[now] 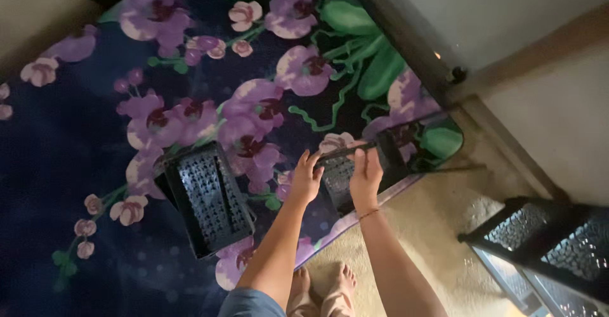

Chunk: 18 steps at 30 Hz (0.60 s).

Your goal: The person assembles a black plastic tray by inserting four metal rods into the corners. They repeatedly lift, flip, and adjust the tray to secure the rods, then place it on a floral-patterned surface next to another tray.

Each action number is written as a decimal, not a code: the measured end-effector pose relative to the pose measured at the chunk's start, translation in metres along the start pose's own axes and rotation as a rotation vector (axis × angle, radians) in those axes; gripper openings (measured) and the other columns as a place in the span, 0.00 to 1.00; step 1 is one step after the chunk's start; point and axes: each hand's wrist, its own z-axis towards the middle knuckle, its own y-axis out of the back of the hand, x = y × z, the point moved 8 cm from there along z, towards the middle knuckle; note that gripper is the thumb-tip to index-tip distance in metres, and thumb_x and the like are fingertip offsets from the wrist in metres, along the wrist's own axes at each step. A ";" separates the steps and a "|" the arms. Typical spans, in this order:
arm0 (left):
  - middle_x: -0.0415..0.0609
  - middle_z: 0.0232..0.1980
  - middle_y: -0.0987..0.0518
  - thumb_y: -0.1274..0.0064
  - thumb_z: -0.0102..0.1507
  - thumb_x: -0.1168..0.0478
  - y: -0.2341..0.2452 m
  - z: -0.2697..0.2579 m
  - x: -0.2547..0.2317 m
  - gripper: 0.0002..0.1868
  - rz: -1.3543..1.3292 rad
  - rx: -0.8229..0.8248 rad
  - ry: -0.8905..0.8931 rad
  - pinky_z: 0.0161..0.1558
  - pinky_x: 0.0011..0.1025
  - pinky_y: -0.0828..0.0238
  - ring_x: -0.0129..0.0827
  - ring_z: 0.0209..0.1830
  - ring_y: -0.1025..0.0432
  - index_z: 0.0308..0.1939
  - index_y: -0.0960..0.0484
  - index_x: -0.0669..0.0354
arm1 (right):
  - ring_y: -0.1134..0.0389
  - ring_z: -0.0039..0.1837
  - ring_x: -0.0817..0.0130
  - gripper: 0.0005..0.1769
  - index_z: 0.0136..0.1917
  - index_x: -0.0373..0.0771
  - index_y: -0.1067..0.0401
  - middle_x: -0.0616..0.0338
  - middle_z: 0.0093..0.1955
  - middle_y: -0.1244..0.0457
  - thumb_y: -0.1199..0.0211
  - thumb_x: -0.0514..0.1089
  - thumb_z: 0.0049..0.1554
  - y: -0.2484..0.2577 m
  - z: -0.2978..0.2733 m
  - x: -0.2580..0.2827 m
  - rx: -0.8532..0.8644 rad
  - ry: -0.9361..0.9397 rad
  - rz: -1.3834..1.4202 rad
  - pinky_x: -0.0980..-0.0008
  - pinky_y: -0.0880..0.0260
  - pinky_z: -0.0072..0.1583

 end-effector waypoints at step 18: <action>0.63 0.42 0.17 0.44 0.62 0.60 -0.026 -0.004 -0.066 0.13 -0.274 -0.035 0.125 0.40 0.44 0.26 0.56 0.43 0.21 0.49 0.20 0.61 | 0.41 0.38 0.74 0.17 0.44 0.35 0.33 0.66 0.34 0.41 0.48 0.49 0.70 -0.018 -0.004 -0.075 -0.091 -0.241 0.221 0.71 0.39 0.42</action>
